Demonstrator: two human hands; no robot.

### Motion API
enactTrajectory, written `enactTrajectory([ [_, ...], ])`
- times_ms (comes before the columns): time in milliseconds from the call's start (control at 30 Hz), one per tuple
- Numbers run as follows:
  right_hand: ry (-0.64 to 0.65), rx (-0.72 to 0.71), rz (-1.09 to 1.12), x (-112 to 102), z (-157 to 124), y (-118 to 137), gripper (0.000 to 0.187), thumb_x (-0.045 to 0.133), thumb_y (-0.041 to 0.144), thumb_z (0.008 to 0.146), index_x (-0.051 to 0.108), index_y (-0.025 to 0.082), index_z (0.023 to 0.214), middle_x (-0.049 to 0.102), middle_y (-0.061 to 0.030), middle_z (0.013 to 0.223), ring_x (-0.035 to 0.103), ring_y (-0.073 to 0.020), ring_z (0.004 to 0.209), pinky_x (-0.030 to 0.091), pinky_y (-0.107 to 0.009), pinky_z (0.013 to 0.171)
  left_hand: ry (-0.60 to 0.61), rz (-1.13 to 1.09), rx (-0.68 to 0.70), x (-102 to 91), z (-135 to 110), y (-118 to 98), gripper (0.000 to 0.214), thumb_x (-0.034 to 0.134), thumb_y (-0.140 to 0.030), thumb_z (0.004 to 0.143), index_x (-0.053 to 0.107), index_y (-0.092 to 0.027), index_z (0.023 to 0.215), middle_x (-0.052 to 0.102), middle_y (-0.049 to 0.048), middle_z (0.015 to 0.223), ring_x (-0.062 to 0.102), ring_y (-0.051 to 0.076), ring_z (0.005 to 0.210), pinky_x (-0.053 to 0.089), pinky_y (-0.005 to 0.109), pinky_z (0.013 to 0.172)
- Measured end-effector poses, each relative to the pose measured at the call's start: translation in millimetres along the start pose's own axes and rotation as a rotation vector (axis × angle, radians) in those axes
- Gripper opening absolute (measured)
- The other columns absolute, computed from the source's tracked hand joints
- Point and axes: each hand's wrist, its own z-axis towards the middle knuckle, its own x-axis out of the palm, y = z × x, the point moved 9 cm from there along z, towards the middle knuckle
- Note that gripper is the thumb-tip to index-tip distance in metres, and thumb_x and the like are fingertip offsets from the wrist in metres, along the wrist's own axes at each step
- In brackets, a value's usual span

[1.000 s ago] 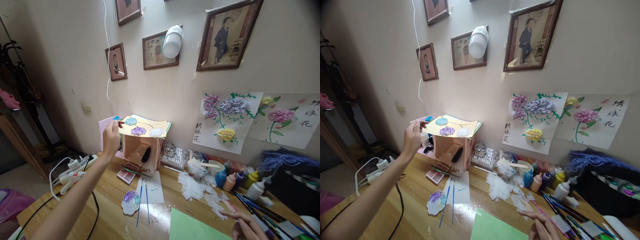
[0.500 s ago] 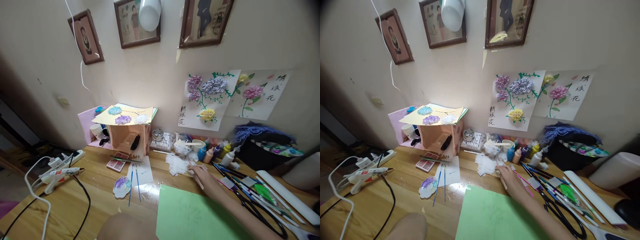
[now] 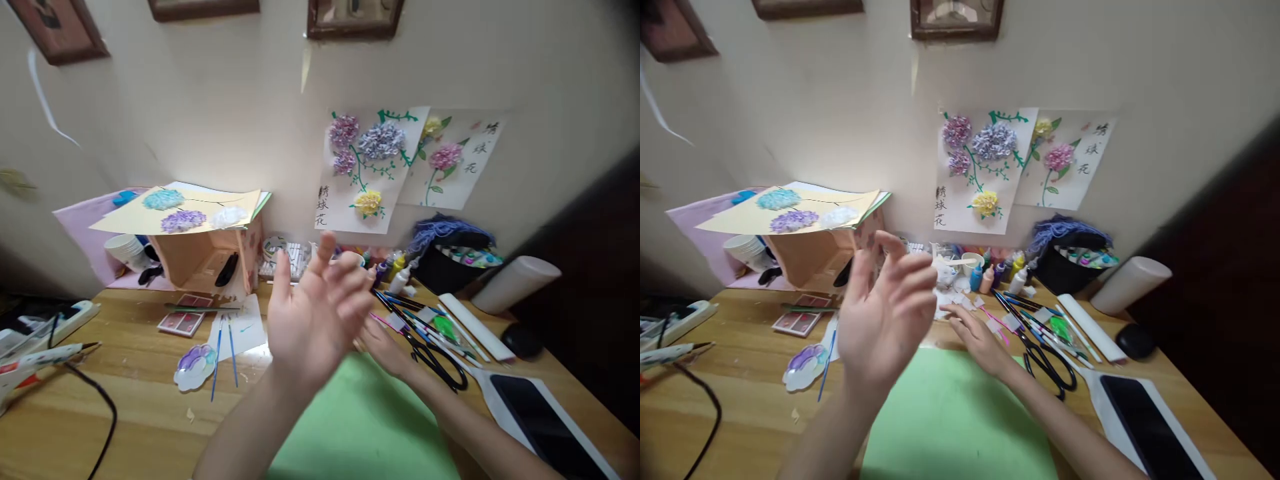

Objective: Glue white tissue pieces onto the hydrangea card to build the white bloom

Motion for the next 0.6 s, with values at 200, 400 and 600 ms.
enactTrajectory([
  [200,0.114,-0.094,0.696,19.3,9.7,61.0,0.067,0.050,0.061,0.079,0.039,0.025,0.134,0.043,-0.0096,0.137,0.042,-0.0245,0.124,0.035,-0.041,0.103,0.146,-0.597,-0.304,104.8,-12.0,20.5,0.029,0.025,-0.025,0.095,0.051,-0.013,0.088,0.039,-0.0007,0.071,0.044,0.005,0.061,0.045,0.015,0.060],
  [400,0.041,0.033,0.783,19.9,26.5,60.1,0.057,0.058,0.055,0.076,0.052,0.021,0.121,0.056,-0.0084,0.120,0.051,-0.0234,0.114,0.043,-0.039,0.096,0.173,-0.733,-0.338,95.6,-9.9,24.6,0.025,0.028,-0.025,0.094,0.050,-0.014,0.089,0.039,-0.0008,0.072,0.044,0.005,0.062,0.045,0.014,0.062],
  [600,0.062,0.114,0.826,25.6,33.0,56.6,0.052,0.060,0.054,0.076,0.055,0.022,0.116,0.058,-0.0065,0.114,0.055,-0.0197,0.107,0.050,-0.032,0.085,0.156,-0.693,-0.327,86.9,-6.6,19.9,0.024,0.028,-0.022,0.094,0.050,-0.014,0.089,0.037,-0.0010,0.071,0.042,0.005,0.059,0.043,0.012,0.059],
])
